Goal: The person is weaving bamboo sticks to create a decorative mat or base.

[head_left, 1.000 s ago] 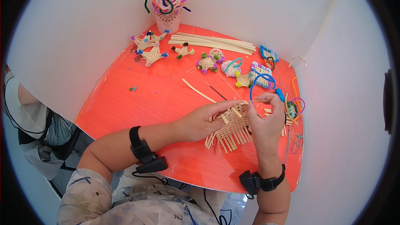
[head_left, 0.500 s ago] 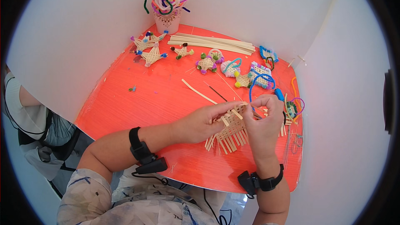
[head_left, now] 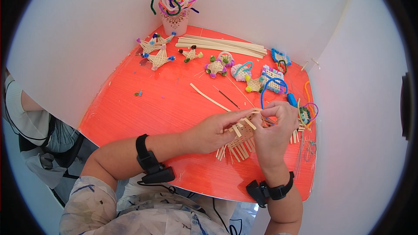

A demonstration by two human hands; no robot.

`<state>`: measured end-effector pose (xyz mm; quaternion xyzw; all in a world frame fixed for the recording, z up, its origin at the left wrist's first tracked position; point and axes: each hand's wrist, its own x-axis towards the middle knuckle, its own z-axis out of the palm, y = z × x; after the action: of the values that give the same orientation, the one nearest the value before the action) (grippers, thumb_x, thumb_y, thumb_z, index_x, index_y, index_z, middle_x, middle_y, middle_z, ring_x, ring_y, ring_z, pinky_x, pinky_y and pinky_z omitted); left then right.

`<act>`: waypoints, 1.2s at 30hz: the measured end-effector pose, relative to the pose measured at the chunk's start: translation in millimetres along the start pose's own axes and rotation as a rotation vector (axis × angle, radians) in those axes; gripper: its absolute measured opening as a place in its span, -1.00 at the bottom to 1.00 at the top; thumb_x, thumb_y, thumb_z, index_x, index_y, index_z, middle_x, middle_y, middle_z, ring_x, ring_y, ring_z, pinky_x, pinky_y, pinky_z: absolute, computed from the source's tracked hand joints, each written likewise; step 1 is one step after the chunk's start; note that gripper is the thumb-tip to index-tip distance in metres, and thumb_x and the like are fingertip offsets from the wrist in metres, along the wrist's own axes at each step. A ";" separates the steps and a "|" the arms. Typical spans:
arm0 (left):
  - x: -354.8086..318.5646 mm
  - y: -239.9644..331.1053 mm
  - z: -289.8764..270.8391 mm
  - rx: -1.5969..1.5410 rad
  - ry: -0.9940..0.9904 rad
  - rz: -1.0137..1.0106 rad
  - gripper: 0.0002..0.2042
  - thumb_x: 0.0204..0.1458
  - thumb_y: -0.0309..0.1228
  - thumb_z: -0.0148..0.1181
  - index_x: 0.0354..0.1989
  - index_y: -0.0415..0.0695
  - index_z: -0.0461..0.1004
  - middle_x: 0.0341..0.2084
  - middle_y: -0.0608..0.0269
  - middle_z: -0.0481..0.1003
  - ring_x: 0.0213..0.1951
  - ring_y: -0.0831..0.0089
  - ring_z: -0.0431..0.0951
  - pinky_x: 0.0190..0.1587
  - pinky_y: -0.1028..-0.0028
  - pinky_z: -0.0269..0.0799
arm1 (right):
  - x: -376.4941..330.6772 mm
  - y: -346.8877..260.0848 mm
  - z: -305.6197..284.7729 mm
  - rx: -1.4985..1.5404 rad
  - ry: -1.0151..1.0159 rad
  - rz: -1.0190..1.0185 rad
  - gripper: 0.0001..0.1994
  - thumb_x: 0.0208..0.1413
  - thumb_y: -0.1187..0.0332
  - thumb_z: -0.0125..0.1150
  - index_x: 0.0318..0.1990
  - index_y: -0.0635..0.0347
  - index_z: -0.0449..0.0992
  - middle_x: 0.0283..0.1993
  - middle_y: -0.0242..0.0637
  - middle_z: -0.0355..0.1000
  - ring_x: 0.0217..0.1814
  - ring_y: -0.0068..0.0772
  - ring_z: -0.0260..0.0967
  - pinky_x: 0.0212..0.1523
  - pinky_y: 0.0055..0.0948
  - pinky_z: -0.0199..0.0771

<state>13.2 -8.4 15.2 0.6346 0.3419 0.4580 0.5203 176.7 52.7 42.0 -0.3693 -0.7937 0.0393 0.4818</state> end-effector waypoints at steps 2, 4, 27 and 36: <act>0.5 -1.1 0.9 -0.046 0.012 -0.012 -0.46 0.20 -0.62 -0.14 0.38 -0.22 -0.03 0.29 0.16 0.16 0.29 0.47 0.17 0.30 0.44 0.10 | -0.4 -0.6 0.7 0.001 0.010 -0.002 -0.75 -0.27 0.51 0.37 -0.51 0.07 0.35 -0.32 -0.40 0.36 -0.13 -0.31 0.23 -0.07 -0.27 0.00; 0.4 -0.6 1.4 -0.055 0.015 -0.018 -0.45 0.20 -0.62 -0.15 0.38 -0.22 -0.04 0.29 0.16 0.17 0.29 0.48 0.18 0.29 0.46 0.11 | -1.3 -0.9 2.8 -0.024 0.021 -0.014 -0.76 -0.27 0.51 0.37 -0.51 0.06 0.36 -0.32 -0.42 0.37 -0.13 -0.31 0.23 -0.07 -0.27 -0.01; 1.1 2.1 0.7 -0.295 0.112 -0.084 -0.45 0.18 -0.61 -0.21 0.38 -0.23 -0.04 0.20 0.18 0.26 0.20 0.56 0.26 0.21 0.49 0.23 | 0.3 -0.1 -1.5 -0.105 0.072 -0.102 -0.78 -0.19 0.48 0.38 -0.37 0.02 0.46 -0.13 -0.44 0.37 0.01 -0.32 0.20 0.01 -0.22 -0.06; 1.3 -2.0 1.9 -0.195 0.132 -0.038 -0.47 0.19 -0.60 -0.18 0.37 -0.27 -0.04 0.20 0.17 0.25 0.22 0.52 0.25 0.23 0.48 0.20 | -4.1 -5.4 4.1 -0.094 0.032 -0.130 -0.80 -0.23 0.46 0.39 -0.47 0.02 0.45 -0.17 -0.46 0.39 0.00 -0.29 0.21 0.02 -0.20 -0.07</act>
<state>15.5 -7.4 13.4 0.5426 0.3414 0.5199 0.5646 171.6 47.4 39.1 -0.3400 -0.8091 -0.0353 0.4780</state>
